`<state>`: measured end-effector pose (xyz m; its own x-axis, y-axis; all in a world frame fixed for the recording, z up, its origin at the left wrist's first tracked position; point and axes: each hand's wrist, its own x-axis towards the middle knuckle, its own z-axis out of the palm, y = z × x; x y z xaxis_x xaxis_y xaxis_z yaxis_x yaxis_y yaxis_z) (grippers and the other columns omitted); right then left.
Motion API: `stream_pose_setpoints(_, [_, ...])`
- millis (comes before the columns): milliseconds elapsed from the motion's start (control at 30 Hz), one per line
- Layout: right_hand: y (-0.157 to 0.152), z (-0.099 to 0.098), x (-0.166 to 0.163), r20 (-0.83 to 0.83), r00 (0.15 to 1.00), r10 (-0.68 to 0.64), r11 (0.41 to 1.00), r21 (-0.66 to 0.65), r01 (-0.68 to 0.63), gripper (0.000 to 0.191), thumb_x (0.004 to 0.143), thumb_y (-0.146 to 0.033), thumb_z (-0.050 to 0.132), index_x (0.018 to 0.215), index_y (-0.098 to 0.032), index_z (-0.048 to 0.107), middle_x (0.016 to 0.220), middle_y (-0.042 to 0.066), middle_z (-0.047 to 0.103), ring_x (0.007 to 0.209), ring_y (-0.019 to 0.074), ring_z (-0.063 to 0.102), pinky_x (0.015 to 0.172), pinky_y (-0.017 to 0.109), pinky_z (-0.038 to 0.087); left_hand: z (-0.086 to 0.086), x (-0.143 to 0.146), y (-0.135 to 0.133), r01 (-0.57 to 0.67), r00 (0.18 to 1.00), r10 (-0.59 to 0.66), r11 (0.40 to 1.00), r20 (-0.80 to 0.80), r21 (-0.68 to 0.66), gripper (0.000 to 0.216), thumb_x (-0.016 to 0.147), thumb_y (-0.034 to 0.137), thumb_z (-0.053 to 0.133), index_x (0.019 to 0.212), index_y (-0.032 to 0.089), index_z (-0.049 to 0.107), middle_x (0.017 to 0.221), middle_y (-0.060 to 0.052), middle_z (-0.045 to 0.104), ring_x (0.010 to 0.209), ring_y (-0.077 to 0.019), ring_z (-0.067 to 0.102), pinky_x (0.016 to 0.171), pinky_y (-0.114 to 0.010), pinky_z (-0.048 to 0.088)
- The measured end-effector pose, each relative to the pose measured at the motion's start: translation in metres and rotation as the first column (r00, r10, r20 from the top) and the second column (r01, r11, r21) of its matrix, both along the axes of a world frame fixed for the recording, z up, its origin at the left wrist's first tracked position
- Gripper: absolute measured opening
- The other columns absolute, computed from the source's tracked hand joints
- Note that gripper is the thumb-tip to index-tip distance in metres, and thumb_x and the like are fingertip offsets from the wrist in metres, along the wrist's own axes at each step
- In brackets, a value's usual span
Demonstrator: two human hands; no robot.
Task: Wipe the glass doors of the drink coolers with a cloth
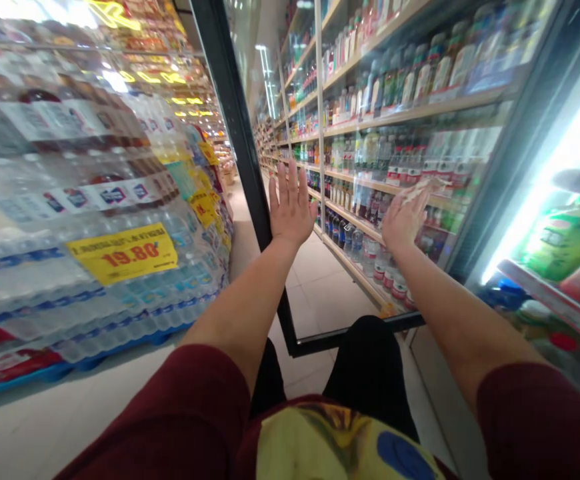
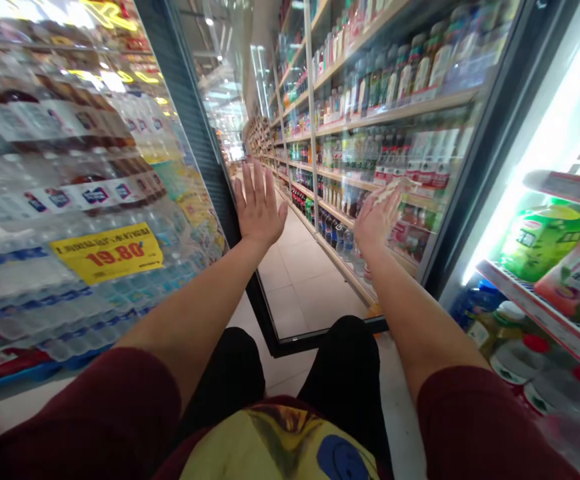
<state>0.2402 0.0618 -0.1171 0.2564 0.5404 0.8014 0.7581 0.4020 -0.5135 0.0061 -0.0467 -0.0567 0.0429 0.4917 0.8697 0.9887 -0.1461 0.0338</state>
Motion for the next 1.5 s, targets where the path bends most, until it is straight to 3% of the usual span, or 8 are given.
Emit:
stream_pose_setpoints(167, [-0.002, 0.001, -0.001, 0.287, 0.948, 0.139, 0.986, 0.048, -0.159, 0.071, 0.111, -0.051, 0.023, 0.169, -0.012, 0.037, 0.178, 0.017, 0.026, 0.168, 0.0296, 0.017, 0.133, 0.061, 0.024, 0.0, 0.001, -0.002, -0.012, 1.0, 0.012, 1.0, -0.012, 0.021, 0.08, 0.102, 0.034, 0.06, 0.171, 0.012, 0.026, 0.18, -0.015, 0.013, 0.163, -0.0268, -0.016, 0.135, -0.055, -0.012])
stream_pose_setpoints(333, [0.0, 0.001, -0.003, -0.053, 0.998, 0.032, 0.999, -0.009, -0.032, 0.07, 0.112, -0.045, 0.016, 0.169, -0.007, 0.032, 0.176, 0.025, 0.025, 0.166, 0.0339, 0.023, 0.126, 0.071, 0.029, -0.001, 0.002, -0.001, -0.002, 1.0, 0.002, 0.999, -0.005, 0.034, 0.081, 0.101, 0.031, 0.064, 0.171, 0.012, 0.028, 0.179, -0.016, 0.016, 0.164, -0.0277, -0.013, 0.135, -0.054, -0.013])
stream_pose_setpoints(500, [-0.013, -0.012, -0.013, 0.3, 0.937, 0.178, 0.978, 0.055, -0.204, 0.067, 0.113, -0.048, 0.02, 0.169, -0.014, 0.038, 0.176, 0.017, 0.032, 0.167, 0.0281, 0.022, 0.133, 0.06, 0.022, -0.001, 0.001, -0.001, 0.004, 1.0, -0.004, 0.999, -0.008, 0.041, 0.078, 0.102, 0.032, 0.06, 0.17, 0.011, 0.027, 0.179, -0.016, 0.015, 0.164, -0.0278, -0.013, 0.135, -0.058, -0.01])
stream_pose_setpoints(600, [-0.013, -0.013, -0.009, 0.173, 0.975, 0.138, 0.989, 0.035, -0.146, 0.069, 0.113, -0.047, 0.018, 0.17, -0.012, 0.033, 0.175, 0.02, 0.032, 0.166, 0.0296, 0.024, 0.131, 0.062, 0.026, 0.0, 0.0, -0.001, 0.004, 1.0, -0.004, 0.999, -0.004, 0.038, 0.078, 0.102, 0.034, 0.06, 0.17, 0.013, 0.027, 0.179, -0.015, 0.013, 0.164, -0.0265, -0.013, 0.135, -0.057, -0.01])
stream_pose_setpoints(1100, [-0.029, 0.102, -0.042, 0.393, 0.909, 0.14, 0.982, 0.06, -0.177, 0.063, 0.115, -0.038, 0.017, 0.174, -0.018, 0.025, 0.181, 0.007, 0.02, 0.168, 0.0279, 0.015, 0.135, 0.06, 0.018, 0.004, 0.003, -0.003, -0.052, 0.998, 0.053, 0.998, 0.022, -0.04, 0.08, 0.101, 0.041, 0.049, 0.17, 0.011, 0.023, 0.18, -0.008, 0.006, 0.163, -0.0188, -0.021, 0.134, -0.049, -0.018])
stream_pose_setpoints(1200, [-0.025, 0.098, -0.04, 0.619, 0.759, 0.203, 0.935, 0.109, -0.339, 0.06, 0.115, -0.042, 0.025, 0.173, -0.027, 0.031, 0.179, 0.001, 0.028, 0.168, 0.0235, 0.017, 0.137, 0.057, 0.011, 0.003, 0.002, -0.002, -0.017, 1.0, 0.018, 1.0, 0.025, -0.023, 0.079, 0.101, 0.041, 0.047, 0.17, 0.009, 0.022, 0.18, -0.008, 0.006, 0.163, -0.019, -0.022, 0.134, -0.053, -0.017])
stream_pose_setpoints(1367, [-0.006, 0.073, -0.024, 0.082, 0.996, 0.045, 0.999, 0.016, -0.046, 0.066, 0.114, -0.039, 0.01, 0.175, -0.016, 0.021, 0.18, 0.012, 0.021, 0.167, 0.0324, 0.018, 0.13, 0.071, 0.021, 0.002, 0.0, 0.002, -0.012, 0.999, 0.013, 1.0, 0.039, -0.007, 0.08, 0.101, 0.041, 0.054, 0.171, 0.015, 0.025, 0.181, -0.009, 0.012, 0.165, -0.0238, -0.015, 0.135, -0.053, -0.016])
stream_pose_setpoints(1500, [-0.005, 0.051, -0.009, 0.457, 0.876, 0.156, 0.978, 0.051, -0.201, 0.063, 0.115, -0.045, 0.021, 0.173, -0.022, 0.031, 0.179, 0.006, 0.025, 0.168, 0.0262, 0.017, 0.135, 0.059, 0.015, 0.002, -0.002, 0.006, -0.011, 0.999, 0.013, 0.999, 0.053, -0.044, 0.084, 0.101, 0.045, 0.052, 0.17, 0.012, 0.019, 0.181, -0.002, 0.002, 0.164, -0.0228, -0.022, 0.135, -0.054, -0.02])
